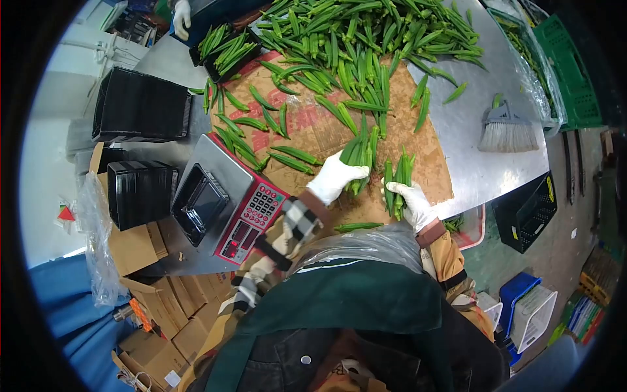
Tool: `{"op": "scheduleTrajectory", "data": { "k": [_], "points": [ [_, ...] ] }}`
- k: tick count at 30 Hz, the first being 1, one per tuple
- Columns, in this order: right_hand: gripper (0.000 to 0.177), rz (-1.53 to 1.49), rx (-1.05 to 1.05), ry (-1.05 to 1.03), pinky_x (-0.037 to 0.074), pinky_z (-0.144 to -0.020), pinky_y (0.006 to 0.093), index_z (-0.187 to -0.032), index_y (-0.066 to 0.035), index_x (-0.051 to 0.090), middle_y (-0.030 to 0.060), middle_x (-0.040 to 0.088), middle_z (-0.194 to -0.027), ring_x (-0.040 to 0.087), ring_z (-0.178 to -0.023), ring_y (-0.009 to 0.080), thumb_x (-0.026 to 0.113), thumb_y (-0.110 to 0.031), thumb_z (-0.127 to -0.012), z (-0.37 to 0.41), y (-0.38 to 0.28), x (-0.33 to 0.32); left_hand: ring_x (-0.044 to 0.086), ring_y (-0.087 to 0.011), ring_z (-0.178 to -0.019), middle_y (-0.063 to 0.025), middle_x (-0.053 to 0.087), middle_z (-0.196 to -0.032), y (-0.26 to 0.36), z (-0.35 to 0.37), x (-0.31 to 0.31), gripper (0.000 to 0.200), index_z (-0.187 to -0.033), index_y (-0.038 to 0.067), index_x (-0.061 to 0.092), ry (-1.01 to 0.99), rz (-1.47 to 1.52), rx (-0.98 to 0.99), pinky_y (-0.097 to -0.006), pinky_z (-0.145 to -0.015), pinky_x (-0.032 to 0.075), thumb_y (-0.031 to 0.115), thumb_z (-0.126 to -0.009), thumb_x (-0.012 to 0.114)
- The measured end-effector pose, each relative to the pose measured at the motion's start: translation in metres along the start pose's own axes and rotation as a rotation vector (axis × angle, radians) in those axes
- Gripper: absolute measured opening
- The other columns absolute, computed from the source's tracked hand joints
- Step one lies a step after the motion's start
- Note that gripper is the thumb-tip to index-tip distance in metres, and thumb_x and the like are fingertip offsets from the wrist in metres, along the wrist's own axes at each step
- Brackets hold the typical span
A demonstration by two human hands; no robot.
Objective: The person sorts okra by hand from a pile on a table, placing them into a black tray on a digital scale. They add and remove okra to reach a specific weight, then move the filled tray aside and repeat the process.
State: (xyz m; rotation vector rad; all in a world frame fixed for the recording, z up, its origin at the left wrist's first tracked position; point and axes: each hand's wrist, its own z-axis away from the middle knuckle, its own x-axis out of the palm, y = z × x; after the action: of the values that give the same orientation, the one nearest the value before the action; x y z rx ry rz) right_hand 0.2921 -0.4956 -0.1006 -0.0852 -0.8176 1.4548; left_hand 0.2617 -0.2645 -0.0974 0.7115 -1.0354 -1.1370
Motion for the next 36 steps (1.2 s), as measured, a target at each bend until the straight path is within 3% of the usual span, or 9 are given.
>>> {"op": "scheduleTrajectory", "data": {
  "k": [1, 5, 9, 12, 22, 27, 29, 33, 36],
  "points": [
    [0.035, -0.026, -0.002, -0.021, 0.056, -0.076, 0.0291, -0.120, 0.002, 0.061, 0.0095, 0.071, -0.106, 0.068, -0.088, 0.0176, 0.071, 0.000, -0.086, 0.005, -0.002, 0.005, 0.065, -0.0154, -0.090, -0.0039, 0.068, -0.103, 0.021, 0.013, -0.002, 0.036, -0.126, 0.002, 0.059, -0.110, 0.193, -0.253, -0.0320, -0.081, 0.053, 0.013, -0.093, 0.068],
    [0.045, 0.071, -0.076, -0.220, 0.055, -0.081, 0.0302, -0.132, -0.001, 0.054, 0.0068, 0.068, -0.111, 0.065, -0.096, 0.0152, 0.068, 0.001, -0.089, 0.013, -0.002, 0.026, 0.058, -0.0206, -0.116, -0.0099, 0.059, -0.128, 0.022, 0.047, -0.007, 0.050, -0.141, 0.004, 0.046, -0.205, 0.269, -0.138, -0.0393, -0.097, 0.049, 0.025, -0.099, 0.063],
    [0.044, -0.065, 0.010, -0.304, 0.053, -0.086, 0.0299, -0.133, -0.003, 0.054, 0.0056, 0.065, -0.118, 0.064, -0.102, 0.0150, 0.066, 0.000, -0.092, 0.029, -0.011, 0.061, 0.050, -0.0268, -0.132, -0.0123, 0.049, -0.144, 0.031, 0.079, -0.009, 0.061, -0.147, 0.007, 0.040, -0.081, 0.862, -0.162, -0.0491, -0.112, 0.041, 0.050, -0.103, 0.047],
    [0.043, 0.038, 0.015, -0.366, 0.051, -0.090, 0.0297, -0.135, -0.004, 0.053, 0.0042, 0.064, -0.120, 0.062, -0.107, 0.0140, 0.066, -0.003, -0.093, 0.023, -0.006, 0.078, 0.049, -0.0270, -0.133, -0.0126, 0.049, -0.145, 0.042, 0.096, -0.024, 0.064, -0.147, 0.007, 0.040, -0.092, 0.928, -0.130, -0.0483, -0.112, 0.041, 0.052, -0.103, 0.047],
    [0.060, 0.330, -0.252, -0.633, 0.049, -0.095, 0.0327, -0.142, -0.004, 0.042, 0.0064, 0.060, -0.125, 0.057, -0.111, 0.0152, 0.072, -0.023, -0.093, 0.023, 0.047, 0.276, 0.062, -0.0149, -0.111, -0.0061, 0.064, -0.125, 0.133, 0.192, -0.100, 0.059, -0.138, 0.006, 0.055, 0.397, 0.308, 0.070, -0.0304, -0.097, 0.050, 0.053, -0.105, 0.041],
    [0.109, 0.473, -0.068, -0.830, 0.043, -0.105, 0.0353, -0.154, -0.002, 0.009, 0.0167, 0.052, -0.136, 0.052, -0.125, 0.0238, 0.076, -0.052, -0.084, 0.006, 0.086, 0.375, 0.064, -0.0169, -0.111, -0.0094, 0.065, -0.128, 0.176, 0.242, -0.184, 0.068, -0.137, 0.004, 0.056, 0.578, 0.061, 0.007, -0.0309, -0.097, 0.051, 0.059, -0.104, 0.038],
    [0.096, 0.590, -0.119, -0.815, 0.043, -0.105, 0.0313, -0.154, 0.004, 0.016, 0.0147, 0.056, -0.134, 0.054, -0.123, 0.0190, 0.073, -0.041, -0.091, -0.001, 0.099, 0.389, 0.065, -0.0172, -0.111, -0.0109, 0.065, -0.127, 0.168, 0.253, -0.227, 0.070, -0.138, 0.002, 0.056, 0.560, -0.049, -0.062, -0.0309, -0.098, 0.051, 0.060, -0.104, 0.037],
    [0.078, 0.798, -0.041, -0.829, 0.043, -0.105, 0.0287, -0.151, 0.007, 0.032, 0.0146, 0.054, -0.141, 0.052, -0.128, 0.0154, 0.069, -0.034, -0.096, -0.015, 0.093, 0.355, 0.033, -0.0263, -0.147, -0.0150, 0.050, -0.149, 0.140, 0.269, -0.249, 0.076, -0.147, 0.005, 0.048, 0.584, -0.255, -0.195, -0.0400, -0.121, 0.019, 0.064, -0.103, 0.030],
    [0.045, 0.504, 0.125, -0.752, 0.053, -0.093, 0.0305, -0.141, 0.004, 0.049, 0.0126, 0.064, -0.132, 0.066, -0.113, 0.0187, 0.054, -0.020, -0.103, -0.023, 0.063, 0.289, 0.036, -0.0258, -0.145, -0.0149, 0.052, -0.147, 0.141, 0.291, -0.250, 0.076, -0.147, 0.008, 0.049, 0.737, -0.187, -0.085, -0.0462, -0.120, 0.016, 0.065, -0.103, 0.028]
  ]
}}
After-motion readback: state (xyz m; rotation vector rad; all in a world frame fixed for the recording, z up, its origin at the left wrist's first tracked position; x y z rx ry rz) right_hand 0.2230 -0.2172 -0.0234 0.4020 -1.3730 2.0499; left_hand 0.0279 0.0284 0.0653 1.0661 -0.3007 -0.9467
